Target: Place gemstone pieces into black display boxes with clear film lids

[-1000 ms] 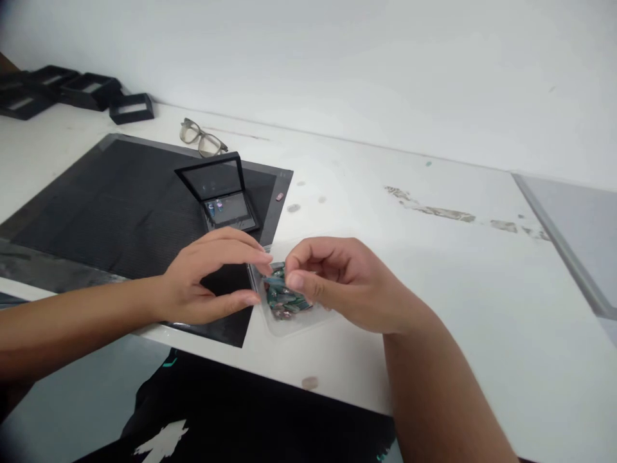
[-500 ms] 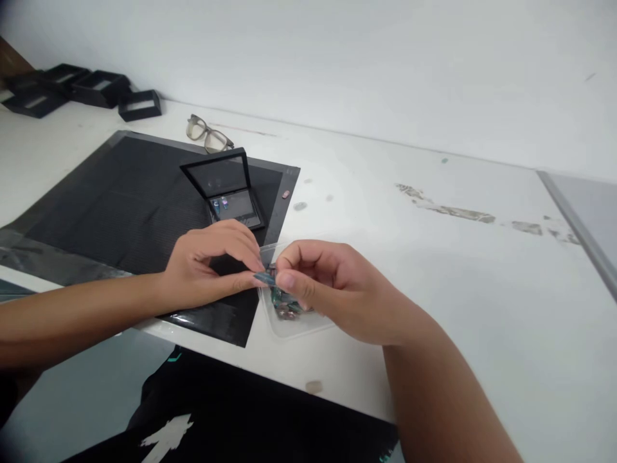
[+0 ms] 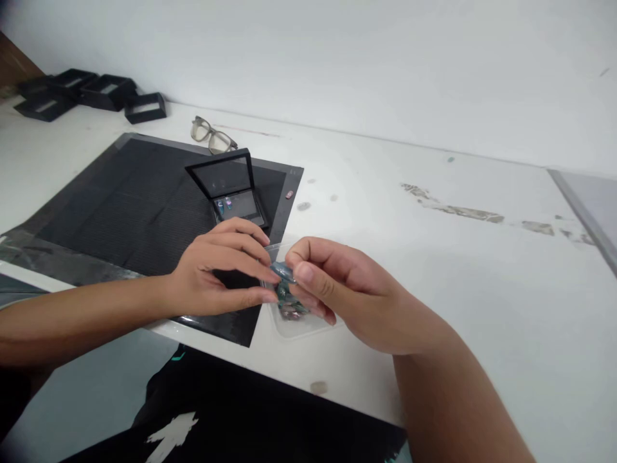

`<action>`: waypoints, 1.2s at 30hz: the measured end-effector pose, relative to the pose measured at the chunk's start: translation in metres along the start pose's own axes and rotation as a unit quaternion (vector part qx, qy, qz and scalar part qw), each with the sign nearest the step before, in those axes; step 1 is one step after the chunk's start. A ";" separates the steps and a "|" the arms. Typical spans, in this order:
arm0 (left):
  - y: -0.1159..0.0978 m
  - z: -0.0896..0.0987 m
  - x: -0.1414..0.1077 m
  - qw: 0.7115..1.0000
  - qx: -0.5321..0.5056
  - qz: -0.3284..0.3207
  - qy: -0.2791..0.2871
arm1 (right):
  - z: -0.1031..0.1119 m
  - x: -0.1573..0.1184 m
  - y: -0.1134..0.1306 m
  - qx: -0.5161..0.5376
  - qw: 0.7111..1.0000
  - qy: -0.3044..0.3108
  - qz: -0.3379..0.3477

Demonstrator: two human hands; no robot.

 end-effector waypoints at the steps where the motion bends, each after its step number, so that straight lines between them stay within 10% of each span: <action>1: -0.001 0.001 0.000 1.000 -0.016 0.008 -0.008 | 0.000 0.000 0.000 -0.002 1.000 0.005 -0.003; 8: -0.005 0.000 0.003 0.994 -0.112 -0.008 0.003 | -0.003 0.001 -0.004 -0.065 0.995 0.013 -0.077; 14: 0.000 0.005 0.000 0.991 -0.095 -0.039 -0.082 | -0.010 -0.002 0.010 -0.237 0.962 -0.137 -0.013; 20: 0.001 0.015 -0.004 0.980 -0.095 -0.054 -0.167 | -0.017 -0.006 0.007 -0.373 0.925 0.022 -0.074; 26: 0.000 0.016 -0.003 0.980 -0.076 -0.050 -0.175 | 0.000 -0.010 -0.002 -0.446 0.893 -0.062 -0.002; 28: -0.001 0.015 -0.002 0.979 -0.062 -0.058 -0.184 | 0.017 -0.016 -0.007 -0.505 0.853 -0.135 -0.004; 33: -0.003 0.014 0.002 0.981 -0.015 -0.087 -0.172 | 0.047 -0.031 -0.007 -0.650 0.651 -0.374 -0.117; 36: -0.003 0.016 0.003 0.981 -0.004 -0.112 -0.161 | 0.034 -0.022 0.000 -0.609 0.675 -0.405 -0.096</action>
Point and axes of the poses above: each hand's wrist, its own x-axis towards the middle knuckle, its own z-axis out of the back of the hand, y = z × x, the point moved 2 cm from there along x, towards the middle knuckle, and after that the axes turned 12 degrees about y, right-handed, at the moved point
